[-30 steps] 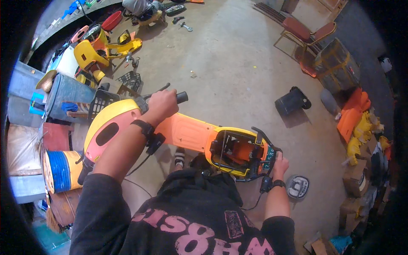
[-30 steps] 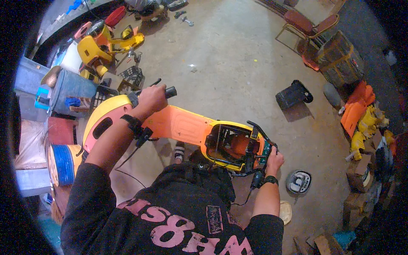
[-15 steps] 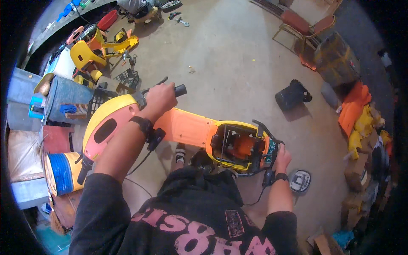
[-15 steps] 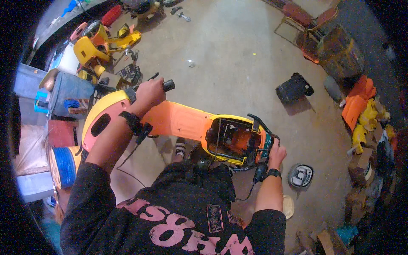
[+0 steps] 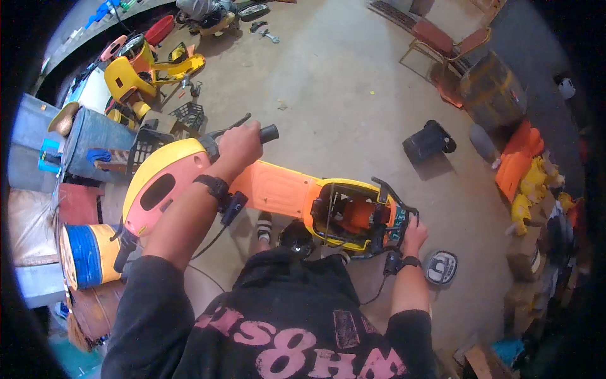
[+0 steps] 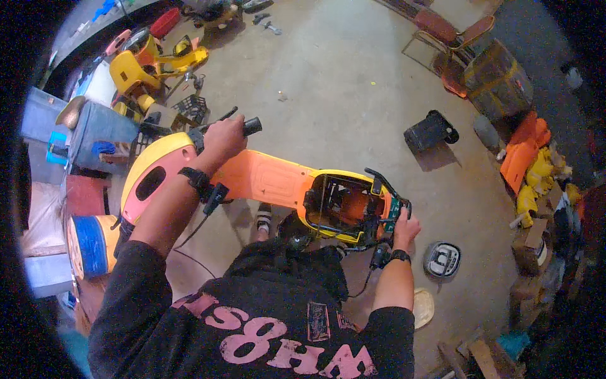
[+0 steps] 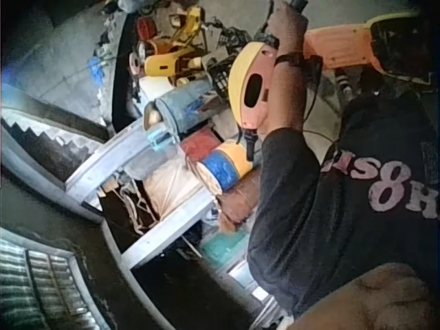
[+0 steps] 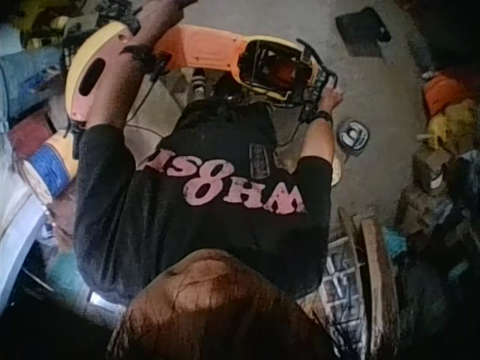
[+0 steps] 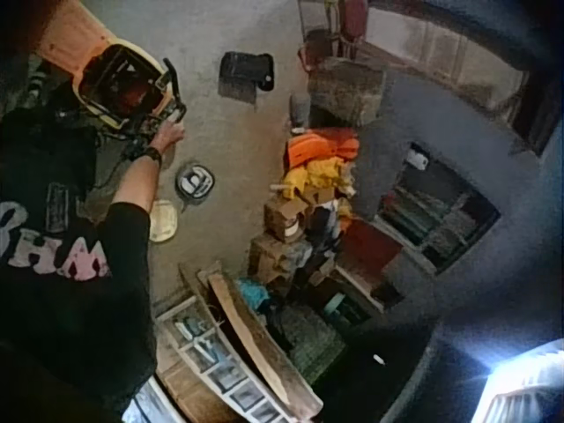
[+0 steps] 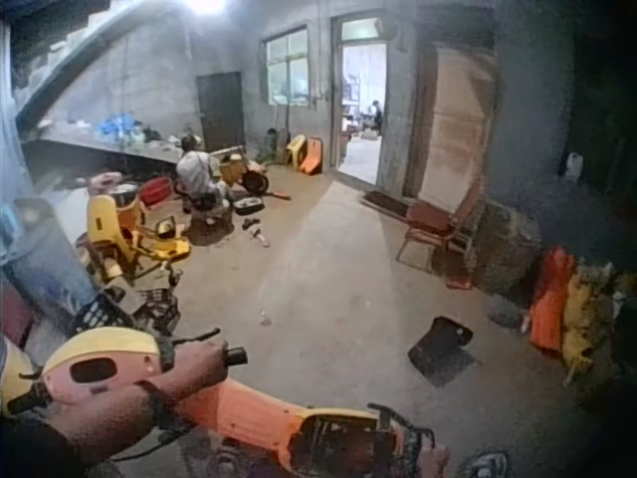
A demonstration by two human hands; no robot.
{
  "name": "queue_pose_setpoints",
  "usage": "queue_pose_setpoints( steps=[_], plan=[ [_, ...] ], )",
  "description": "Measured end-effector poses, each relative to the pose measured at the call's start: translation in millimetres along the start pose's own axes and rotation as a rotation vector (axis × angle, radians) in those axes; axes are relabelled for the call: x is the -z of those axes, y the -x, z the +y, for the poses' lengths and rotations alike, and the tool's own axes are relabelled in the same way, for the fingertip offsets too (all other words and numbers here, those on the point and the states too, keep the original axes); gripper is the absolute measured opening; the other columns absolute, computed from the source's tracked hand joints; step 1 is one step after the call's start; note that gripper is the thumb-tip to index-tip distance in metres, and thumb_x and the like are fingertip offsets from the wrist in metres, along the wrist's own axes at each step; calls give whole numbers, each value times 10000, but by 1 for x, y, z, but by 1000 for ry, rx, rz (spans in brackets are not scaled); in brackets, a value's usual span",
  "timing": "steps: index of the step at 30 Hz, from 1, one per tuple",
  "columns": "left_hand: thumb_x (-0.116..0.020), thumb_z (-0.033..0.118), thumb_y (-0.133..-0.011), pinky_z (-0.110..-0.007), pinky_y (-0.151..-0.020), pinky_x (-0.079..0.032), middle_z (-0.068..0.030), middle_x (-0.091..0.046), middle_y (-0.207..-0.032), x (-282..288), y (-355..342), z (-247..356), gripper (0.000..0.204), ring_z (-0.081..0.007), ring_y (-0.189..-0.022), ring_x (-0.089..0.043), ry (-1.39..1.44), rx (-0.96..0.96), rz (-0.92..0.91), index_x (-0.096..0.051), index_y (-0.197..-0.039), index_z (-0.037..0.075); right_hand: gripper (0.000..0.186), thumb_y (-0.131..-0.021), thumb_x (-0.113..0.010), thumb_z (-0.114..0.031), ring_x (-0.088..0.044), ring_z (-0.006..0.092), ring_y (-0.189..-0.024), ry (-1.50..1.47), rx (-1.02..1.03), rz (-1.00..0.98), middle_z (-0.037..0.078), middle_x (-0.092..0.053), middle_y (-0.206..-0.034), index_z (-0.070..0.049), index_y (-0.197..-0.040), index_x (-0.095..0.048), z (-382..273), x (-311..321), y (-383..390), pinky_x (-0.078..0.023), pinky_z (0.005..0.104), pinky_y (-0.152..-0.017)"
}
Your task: Inspecting and repairing the internal compartment and handlebar area of a scooter.
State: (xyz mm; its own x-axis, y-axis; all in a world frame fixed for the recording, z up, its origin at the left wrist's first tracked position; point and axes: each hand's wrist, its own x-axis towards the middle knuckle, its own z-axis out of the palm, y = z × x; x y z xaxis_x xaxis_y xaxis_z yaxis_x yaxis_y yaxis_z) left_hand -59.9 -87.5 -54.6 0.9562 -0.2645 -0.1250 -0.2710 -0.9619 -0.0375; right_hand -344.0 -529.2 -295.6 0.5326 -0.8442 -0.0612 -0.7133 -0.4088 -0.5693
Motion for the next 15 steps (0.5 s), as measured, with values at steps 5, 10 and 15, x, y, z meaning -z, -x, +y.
queue_pose_setpoints(
  steps=[5,10,15],
  plan=[
    [-591,118,-831,-503,-710,-566,-196,-711,-864,1,1,-2,179,-396,-804,-713,-9,11,-21,-626,-996,58,512,-918,-582,-454,-685,375,-844,52,2,-17,228,-718,-878,30,-992,-729,-5,1,4,-493,472,-790],
    [-605,125,-826,-499,-709,-567,-197,-711,-873,1,-1,-1,172,-389,-828,-714,-7,22,-36,-629,-983,58,599,-870,-598,-501,-639,508,-933,-30,-60,-18,333,-679,-949,82,-934,-722,-14,6,6,-484,544,-855],
    [-621,126,-813,-486,-691,-569,-185,-714,-882,2,-8,0,166,-379,-832,-715,-29,-9,-48,-641,-962,55,614,-865,-604,-512,-655,489,-934,-16,-91,-141,319,-692,-950,86,-930,-725,-21,10,-5,-488,530,-866]
  ],
)
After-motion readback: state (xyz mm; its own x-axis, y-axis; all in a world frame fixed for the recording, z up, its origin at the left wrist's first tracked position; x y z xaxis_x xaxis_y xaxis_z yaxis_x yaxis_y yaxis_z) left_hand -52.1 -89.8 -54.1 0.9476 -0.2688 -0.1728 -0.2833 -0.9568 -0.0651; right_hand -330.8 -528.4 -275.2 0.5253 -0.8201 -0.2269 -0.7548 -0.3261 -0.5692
